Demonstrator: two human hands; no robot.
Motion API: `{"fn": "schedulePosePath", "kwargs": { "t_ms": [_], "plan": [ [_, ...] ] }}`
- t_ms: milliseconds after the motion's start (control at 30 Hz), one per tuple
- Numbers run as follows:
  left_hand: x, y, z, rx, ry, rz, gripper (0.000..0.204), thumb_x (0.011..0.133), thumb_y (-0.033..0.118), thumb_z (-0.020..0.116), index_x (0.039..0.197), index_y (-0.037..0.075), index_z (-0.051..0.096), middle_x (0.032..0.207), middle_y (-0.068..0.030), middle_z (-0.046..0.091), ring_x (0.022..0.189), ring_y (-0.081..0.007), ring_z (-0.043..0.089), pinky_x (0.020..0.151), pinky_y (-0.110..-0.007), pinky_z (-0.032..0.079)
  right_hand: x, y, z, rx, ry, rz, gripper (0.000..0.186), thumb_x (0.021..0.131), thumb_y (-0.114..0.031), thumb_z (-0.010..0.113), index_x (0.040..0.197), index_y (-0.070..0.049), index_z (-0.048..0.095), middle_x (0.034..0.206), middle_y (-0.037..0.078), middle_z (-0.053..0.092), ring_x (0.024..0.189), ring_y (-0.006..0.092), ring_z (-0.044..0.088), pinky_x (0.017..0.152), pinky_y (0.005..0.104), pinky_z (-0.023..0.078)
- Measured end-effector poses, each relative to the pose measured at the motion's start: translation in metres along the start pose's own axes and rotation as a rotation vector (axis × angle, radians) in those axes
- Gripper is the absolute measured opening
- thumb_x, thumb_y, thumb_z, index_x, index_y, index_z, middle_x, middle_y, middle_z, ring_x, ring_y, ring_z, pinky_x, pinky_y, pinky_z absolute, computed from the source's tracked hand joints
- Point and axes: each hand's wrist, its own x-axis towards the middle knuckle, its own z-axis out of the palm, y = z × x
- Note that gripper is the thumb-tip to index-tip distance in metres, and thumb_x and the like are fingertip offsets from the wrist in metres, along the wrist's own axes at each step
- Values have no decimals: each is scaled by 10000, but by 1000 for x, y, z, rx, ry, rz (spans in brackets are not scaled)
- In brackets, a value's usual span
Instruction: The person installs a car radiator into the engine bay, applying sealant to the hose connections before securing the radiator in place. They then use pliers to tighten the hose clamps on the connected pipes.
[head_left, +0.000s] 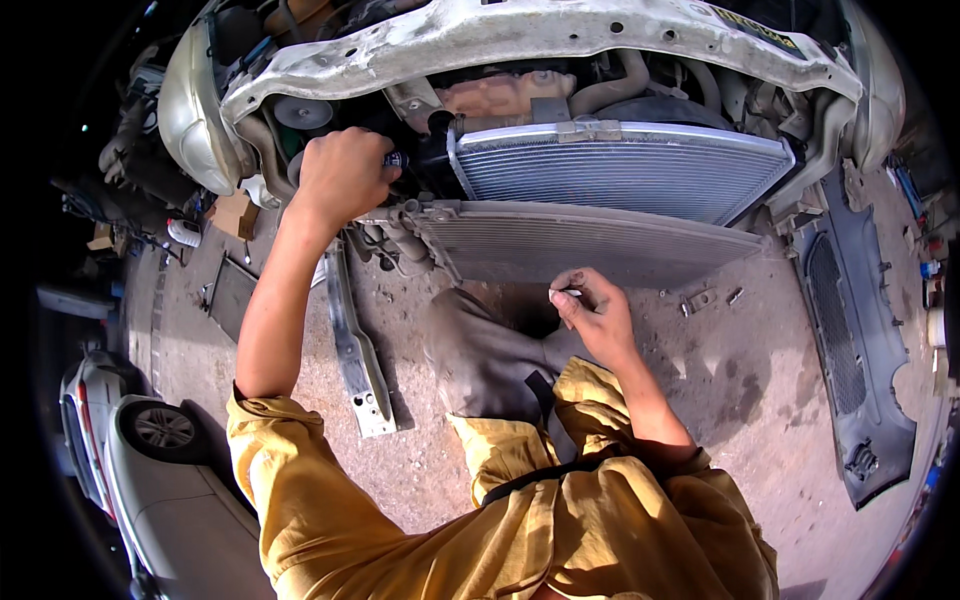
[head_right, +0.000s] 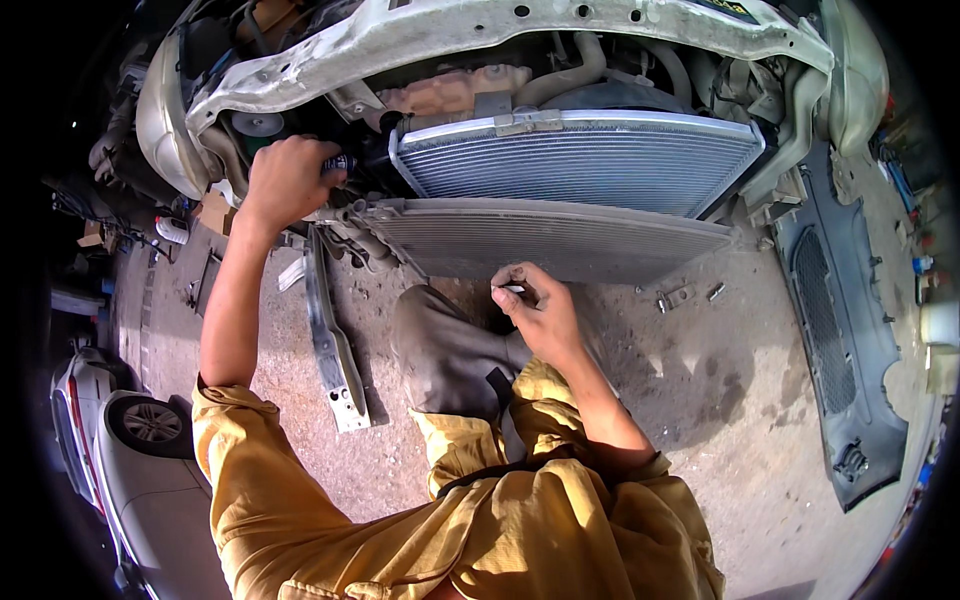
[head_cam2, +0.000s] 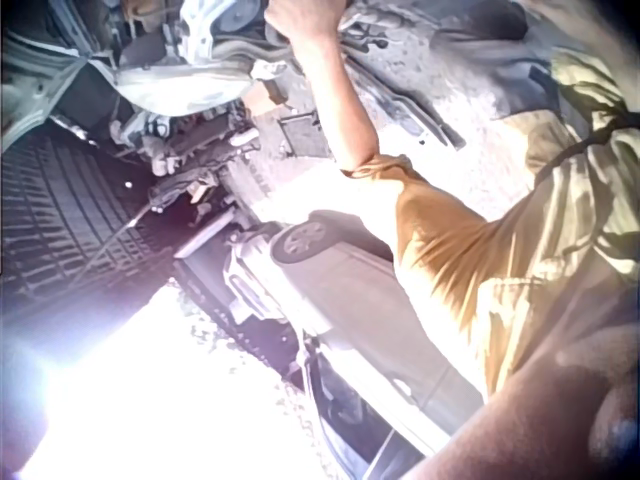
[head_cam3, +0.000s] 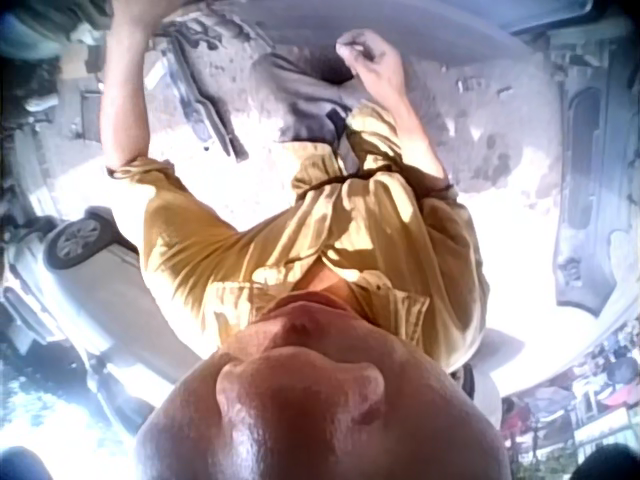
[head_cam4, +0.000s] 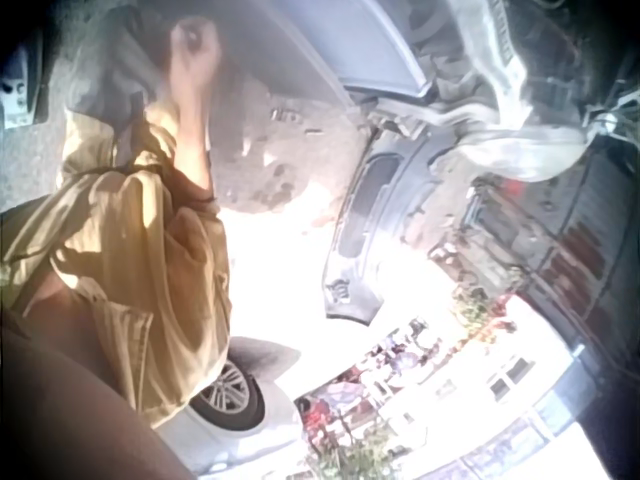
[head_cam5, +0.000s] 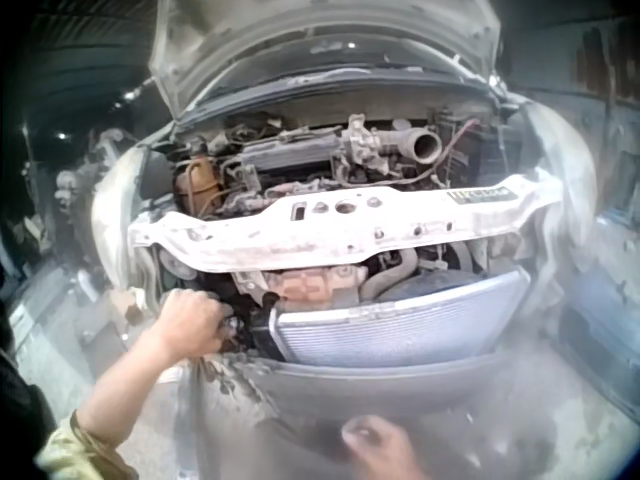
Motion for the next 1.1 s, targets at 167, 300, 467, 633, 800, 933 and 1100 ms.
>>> {"fn": "schedulePosePath", "kwargs": {
  "t_ms": [167,300,467,633,800,933,1100],
  "plan": [
    [9,8,-3,150,-36,105,194,790,248,765,877,76,752,876,-146,699,830,-359,697,714,-479,541,0,-9,0,0,11,-12,209,961,-153,721,1088,-6,647,1020,-7,632,939,73,569,821,238,464],
    [13,14,-2,235,-97,115,194,782,249,772,838,66,741,876,-148,698,838,-357,699,715,-481,540,-2,-17,1,-32,9,-18,211,960,-157,724,1090,-9,650,1039,-3,640,976,81,577,847,250,469],
    [0,0,0,178,-21,115,212,785,249,768,904,76,749,886,-147,697,840,-354,698,716,-476,540,-5,-19,-2,-33,19,-28,206,959,-151,724,1093,-13,652,1046,-4,645,984,82,580,855,255,471],
    [-15,-10,1,52,-5,12,242,799,260,762,985,104,765,916,-145,720,872,-361,700,749,-474,550,-4,-19,-3,1,27,-48,205,959,-156,727,1086,-12,655,1037,-3,645,947,73,583,815,236,472],
    [-29,-18,2,-197,135,-81,285,832,302,753,1065,137,761,963,-141,737,915,-371,694,787,-480,545,2,-23,-2,59,-1,-42,217,956,-174,736,1081,-13,659,933,-7,637,760,46,549,643,207,446],
    [-28,-23,17,-275,139,-93,299,854,330,744,1088,143,756,972,-144,739,928,-377,690,803,-483,541,13,-34,5,78,4,-127,227,955,-179,738,1079,-7,658,877,-14,624,691,41,516,581,207,419],
    [-29,-21,18,-260,105,-115,284,866,342,731,1080,159,762,943,-155,737,914,-382,691,798,-490,544,14,-41,9,65,-8,-153,227,958,-176,733,1080,-1,657,864,-15,622,700,45,525,589,209,423]
  ]
}}
